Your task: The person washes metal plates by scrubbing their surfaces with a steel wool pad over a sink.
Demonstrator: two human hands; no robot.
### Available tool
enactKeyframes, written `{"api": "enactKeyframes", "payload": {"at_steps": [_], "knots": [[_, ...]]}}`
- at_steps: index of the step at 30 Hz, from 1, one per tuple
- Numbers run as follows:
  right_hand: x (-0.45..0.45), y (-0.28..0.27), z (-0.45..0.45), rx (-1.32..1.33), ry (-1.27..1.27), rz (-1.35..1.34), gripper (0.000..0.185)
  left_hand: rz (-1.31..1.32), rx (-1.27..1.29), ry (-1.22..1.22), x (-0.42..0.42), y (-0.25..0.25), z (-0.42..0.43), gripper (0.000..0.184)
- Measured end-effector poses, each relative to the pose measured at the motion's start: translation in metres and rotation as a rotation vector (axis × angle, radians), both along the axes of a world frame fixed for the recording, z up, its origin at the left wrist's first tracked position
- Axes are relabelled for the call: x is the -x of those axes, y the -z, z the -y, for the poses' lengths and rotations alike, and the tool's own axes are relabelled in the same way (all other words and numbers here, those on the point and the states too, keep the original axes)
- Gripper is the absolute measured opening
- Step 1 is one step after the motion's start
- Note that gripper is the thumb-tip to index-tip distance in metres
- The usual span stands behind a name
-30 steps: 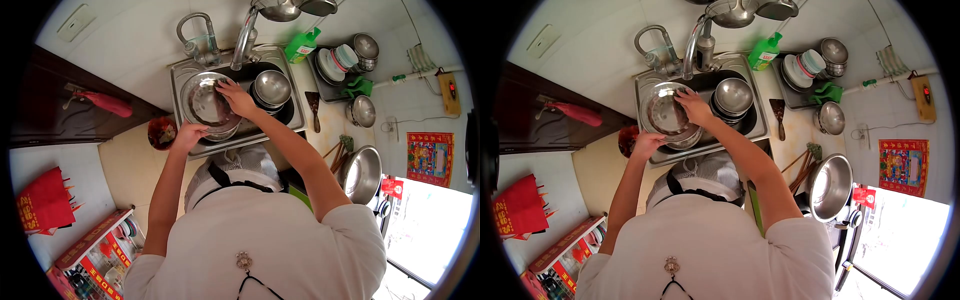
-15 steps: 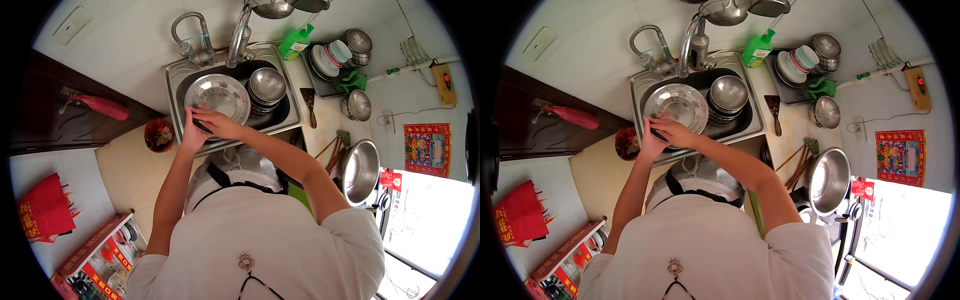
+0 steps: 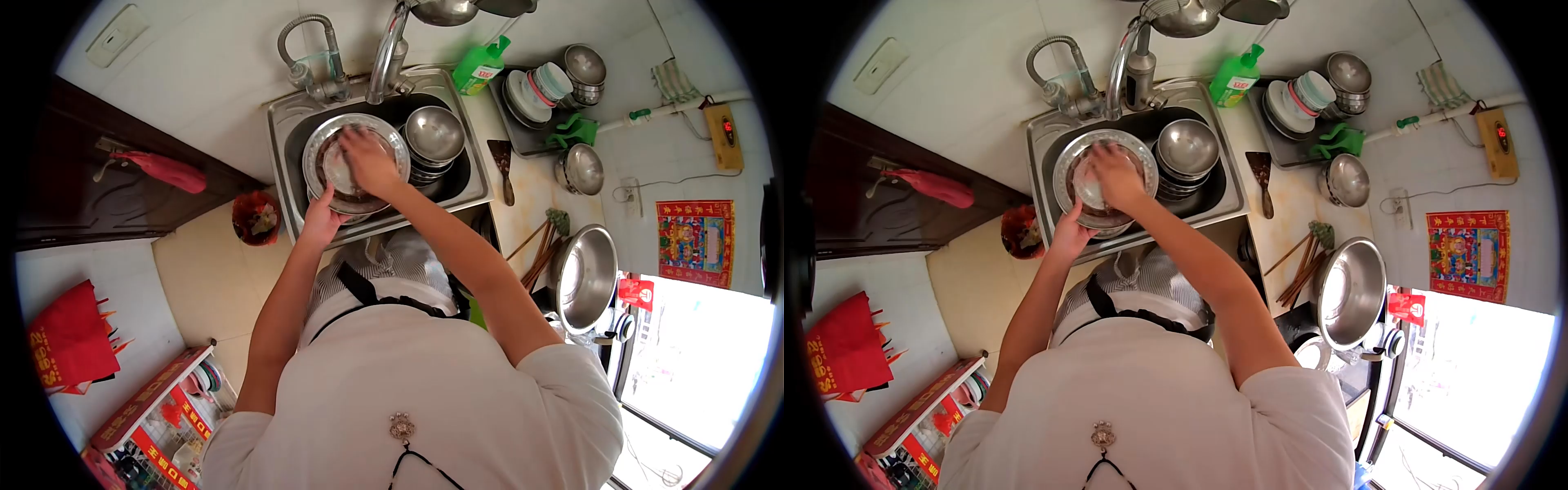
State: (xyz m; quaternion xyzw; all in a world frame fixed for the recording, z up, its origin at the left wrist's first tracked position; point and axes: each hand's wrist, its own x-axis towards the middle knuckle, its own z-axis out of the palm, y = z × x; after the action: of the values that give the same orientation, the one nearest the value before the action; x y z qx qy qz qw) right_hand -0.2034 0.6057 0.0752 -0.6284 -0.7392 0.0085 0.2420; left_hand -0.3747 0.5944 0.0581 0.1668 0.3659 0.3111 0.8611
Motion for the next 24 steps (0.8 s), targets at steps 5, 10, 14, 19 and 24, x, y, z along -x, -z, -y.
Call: {"api": "enactKeyframes", "payload": {"at_steps": [5,10,14,19,24], "knots": [[0.033,0.003,0.027,0.208,-0.284,-0.38,0.036,0.048,0.058,-0.064,0.017,0.026,-0.005,0.039],[0.007,0.036,0.045,0.316,-0.142,-0.417,0.04,-0.027,0.149,-0.067,0.036,0.057,-0.02,0.043],[0.007,0.063,0.058,0.51,-0.032,-0.471,0.041,-0.288,0.103,0.053,0.02,0.056,-0.021,0.037],[0.0,0.091,0.066,0.671,0.052,-0.424,0.044,-0.455,0.26,0.04,0.007,0.086,-0.028,0.033],[-0.002,0.081,0.074,0.839,0.135,-0.507,0.046,-0.544,0.377,0.09,0.016,0.107,-0.042,0.047]]}}
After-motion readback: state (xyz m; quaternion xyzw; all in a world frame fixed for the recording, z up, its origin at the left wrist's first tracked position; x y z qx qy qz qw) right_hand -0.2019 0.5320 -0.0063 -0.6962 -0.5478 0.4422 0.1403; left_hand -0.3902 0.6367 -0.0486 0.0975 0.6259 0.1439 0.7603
